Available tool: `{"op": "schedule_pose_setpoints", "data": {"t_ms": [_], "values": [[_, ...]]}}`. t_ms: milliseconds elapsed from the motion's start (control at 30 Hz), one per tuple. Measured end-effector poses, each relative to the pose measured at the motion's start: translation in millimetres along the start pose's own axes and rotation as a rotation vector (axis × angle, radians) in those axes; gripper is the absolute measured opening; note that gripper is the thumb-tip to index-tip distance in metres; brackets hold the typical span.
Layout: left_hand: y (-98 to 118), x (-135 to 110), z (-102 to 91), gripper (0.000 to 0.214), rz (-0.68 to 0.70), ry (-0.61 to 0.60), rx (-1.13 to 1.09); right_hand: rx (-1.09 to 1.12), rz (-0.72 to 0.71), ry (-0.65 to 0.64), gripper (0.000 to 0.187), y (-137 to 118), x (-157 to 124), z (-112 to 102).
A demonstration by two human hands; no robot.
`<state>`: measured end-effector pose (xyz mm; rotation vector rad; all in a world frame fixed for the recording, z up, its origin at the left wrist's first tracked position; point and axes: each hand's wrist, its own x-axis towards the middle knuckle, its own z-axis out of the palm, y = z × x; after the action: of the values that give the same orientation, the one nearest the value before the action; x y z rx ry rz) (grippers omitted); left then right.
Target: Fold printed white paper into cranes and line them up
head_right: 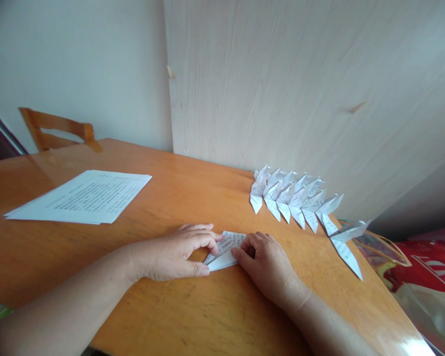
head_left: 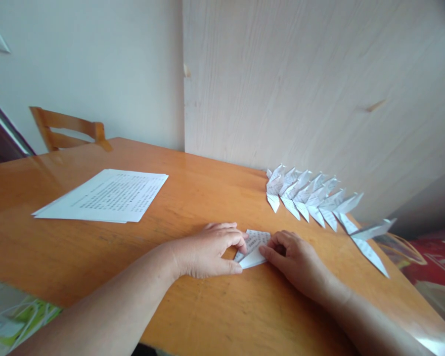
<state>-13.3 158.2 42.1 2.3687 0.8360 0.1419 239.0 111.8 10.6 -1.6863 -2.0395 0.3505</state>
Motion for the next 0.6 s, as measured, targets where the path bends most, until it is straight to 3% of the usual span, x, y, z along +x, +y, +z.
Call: {"op": "schedule_pose_setpoints", "data": {"t_ms": [333,600], "values": [[5.3,-2.9,-2.7,0.030,-0.002,0.002,0.019,-0.039,0.016,-0.005,0.022,-4.2,-0.8,0.2],[0.6,-3.2,1.1,0.043,0.038,0.018,0.008,-0.045,0.025,0.000,0.021,-6.8,-0.3,-1.3]]}}
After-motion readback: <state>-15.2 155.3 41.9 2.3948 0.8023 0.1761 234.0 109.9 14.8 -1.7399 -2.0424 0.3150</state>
